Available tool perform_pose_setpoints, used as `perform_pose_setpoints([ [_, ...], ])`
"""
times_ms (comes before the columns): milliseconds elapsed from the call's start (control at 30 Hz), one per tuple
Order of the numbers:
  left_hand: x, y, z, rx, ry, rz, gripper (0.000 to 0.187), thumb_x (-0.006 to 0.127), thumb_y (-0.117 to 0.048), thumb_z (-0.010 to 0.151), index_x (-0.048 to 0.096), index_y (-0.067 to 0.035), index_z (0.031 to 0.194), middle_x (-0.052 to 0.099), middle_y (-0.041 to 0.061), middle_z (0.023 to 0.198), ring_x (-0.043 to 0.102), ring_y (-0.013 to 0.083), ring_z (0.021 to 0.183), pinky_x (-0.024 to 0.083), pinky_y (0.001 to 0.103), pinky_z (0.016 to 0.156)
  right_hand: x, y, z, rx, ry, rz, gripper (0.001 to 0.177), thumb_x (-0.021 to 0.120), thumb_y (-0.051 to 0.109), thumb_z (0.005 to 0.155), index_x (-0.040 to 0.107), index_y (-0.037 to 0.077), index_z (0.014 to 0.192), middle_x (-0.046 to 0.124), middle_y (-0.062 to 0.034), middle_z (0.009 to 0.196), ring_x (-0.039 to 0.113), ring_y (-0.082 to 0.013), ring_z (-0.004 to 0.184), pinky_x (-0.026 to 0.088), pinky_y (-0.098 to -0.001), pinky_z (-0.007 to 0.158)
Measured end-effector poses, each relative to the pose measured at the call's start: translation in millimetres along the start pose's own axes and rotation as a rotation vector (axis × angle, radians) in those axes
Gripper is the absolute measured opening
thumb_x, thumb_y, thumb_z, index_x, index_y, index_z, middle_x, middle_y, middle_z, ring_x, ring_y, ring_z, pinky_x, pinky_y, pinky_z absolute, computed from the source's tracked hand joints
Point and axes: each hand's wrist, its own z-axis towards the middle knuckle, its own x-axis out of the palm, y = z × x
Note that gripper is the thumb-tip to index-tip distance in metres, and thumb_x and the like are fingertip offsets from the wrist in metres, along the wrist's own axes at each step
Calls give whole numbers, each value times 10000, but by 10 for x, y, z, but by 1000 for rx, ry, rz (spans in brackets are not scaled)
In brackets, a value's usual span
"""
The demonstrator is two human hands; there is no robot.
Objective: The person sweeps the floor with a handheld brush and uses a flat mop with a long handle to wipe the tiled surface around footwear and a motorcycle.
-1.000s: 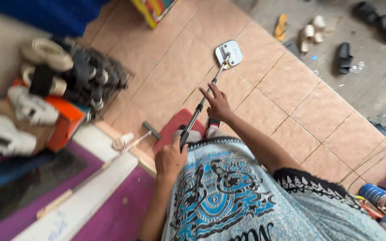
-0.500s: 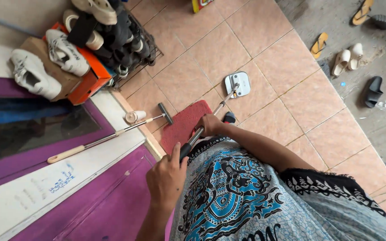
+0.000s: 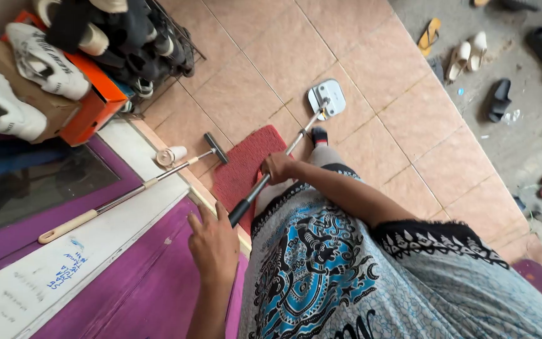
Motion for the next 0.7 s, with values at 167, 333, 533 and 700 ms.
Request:
perform_pose_setpoints([
  [167,179,-100,268,-65,235,-312,684,768,-364,810,551,-196,1437,689,173,1185,733,264,781,604,317,583,-369,-285,6,78,117,29,111,695,280,759,708,182,708,710,-53,706,714,-261,666,569,-443,602],
  [333,481,-644,602,-80,283,-422,561,715,-199,899,574,-219,1441,736,100,1038,711,187,618,562,288,479,-571,-1026,-50,88,224,-48,99,688,252,765,724,170,722,708,-111,734,701,-313,710,576,-463,670],
  [533,569,-1632,1178,75,199,-593,316,728,-267,936,665,-133,1216,742,108,940,741,280,759,588,403,621,-716,-2276,-480,124,123,-206,108,677,237,746,730,143,739,717,-109,775,716,-323,767,599,-422,708],
  [700,440,-2169,1345,299,-238,-1082,381,703,-164,893,623,-84,1256,720,229,1134,740,370,886,601,418,742,-1052,-2778,-949,154,66,-260,75,687,215,710,735,161,728,728,-98,780,717,-313,817,575,-451,790],
])
